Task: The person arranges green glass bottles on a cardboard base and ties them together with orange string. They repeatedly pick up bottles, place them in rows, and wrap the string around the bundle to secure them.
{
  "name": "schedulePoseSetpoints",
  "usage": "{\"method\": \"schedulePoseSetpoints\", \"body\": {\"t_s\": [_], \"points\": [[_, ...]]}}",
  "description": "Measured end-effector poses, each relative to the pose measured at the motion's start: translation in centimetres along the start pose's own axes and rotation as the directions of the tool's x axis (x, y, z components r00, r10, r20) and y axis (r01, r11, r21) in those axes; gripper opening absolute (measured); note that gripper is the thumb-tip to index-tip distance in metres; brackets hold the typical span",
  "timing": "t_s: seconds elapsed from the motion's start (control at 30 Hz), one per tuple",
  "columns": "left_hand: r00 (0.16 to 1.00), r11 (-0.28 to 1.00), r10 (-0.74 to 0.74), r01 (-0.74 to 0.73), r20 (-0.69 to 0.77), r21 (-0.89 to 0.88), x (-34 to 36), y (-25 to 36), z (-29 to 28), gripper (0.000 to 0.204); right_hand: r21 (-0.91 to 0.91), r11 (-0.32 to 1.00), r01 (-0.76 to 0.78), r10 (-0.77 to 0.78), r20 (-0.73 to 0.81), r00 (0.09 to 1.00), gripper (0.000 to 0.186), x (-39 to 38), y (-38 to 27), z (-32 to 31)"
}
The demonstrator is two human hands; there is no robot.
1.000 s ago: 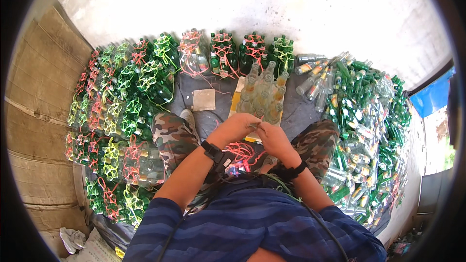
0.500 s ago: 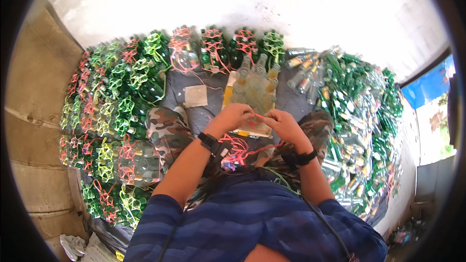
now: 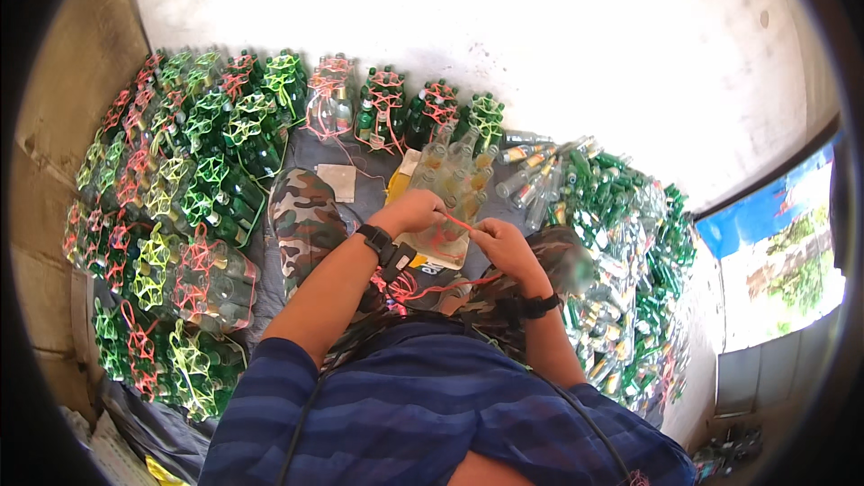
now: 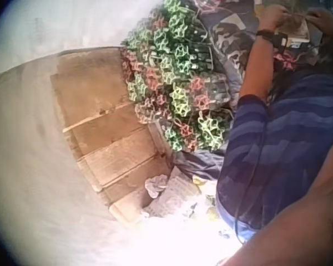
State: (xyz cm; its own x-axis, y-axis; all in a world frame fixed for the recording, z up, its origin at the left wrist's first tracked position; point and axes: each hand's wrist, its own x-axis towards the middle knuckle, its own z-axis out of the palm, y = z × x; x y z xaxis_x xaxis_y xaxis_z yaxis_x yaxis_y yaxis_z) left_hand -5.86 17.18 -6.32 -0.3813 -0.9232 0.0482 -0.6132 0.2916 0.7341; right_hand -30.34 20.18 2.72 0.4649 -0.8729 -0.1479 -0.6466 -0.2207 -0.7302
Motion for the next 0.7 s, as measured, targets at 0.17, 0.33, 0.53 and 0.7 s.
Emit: {"method": "schedulePoseSetpoints", "body": {"t_s": [0.17, 0.33, 0.53, 0.7], "points": [[0.999, 0.997, 0.037, -0.038, -0.022, -0.061, 0.0, -1.4, 0.4, 0.028, 0.008, 1.0, -0.008, 0.008, -0.005, 1.0, 0.026, 0.5, -1.4, -1.2], [0.999, 0.994, 0.044, -0.047, -0.027, -0.096, 0.0, -1.3, 0.3, 0.029, -0.018, 1.0, -0.002, 0.002, -0.005, 1.0, 0.023, 0.7, -0.5, -5.1], [0.999, 0.987, -0.043, 0.044, 0.01, -0.153, -0.3, -0.7, 0.1, 0.029, 0.089, 0.996, 0.021, -0.015, -0.061, 0.998, 0.017, 2.3, 1.9, -9.3], [0.998, 0.973, -0.057, 0.06, 0.018, -0.224, -0.6, -0.8, -0.1, 0.028, 0.166, 0.986, -0.028, 0.03, -0.01, 1.0, 0.016, 4.5, 3.8, -12.1]]}}
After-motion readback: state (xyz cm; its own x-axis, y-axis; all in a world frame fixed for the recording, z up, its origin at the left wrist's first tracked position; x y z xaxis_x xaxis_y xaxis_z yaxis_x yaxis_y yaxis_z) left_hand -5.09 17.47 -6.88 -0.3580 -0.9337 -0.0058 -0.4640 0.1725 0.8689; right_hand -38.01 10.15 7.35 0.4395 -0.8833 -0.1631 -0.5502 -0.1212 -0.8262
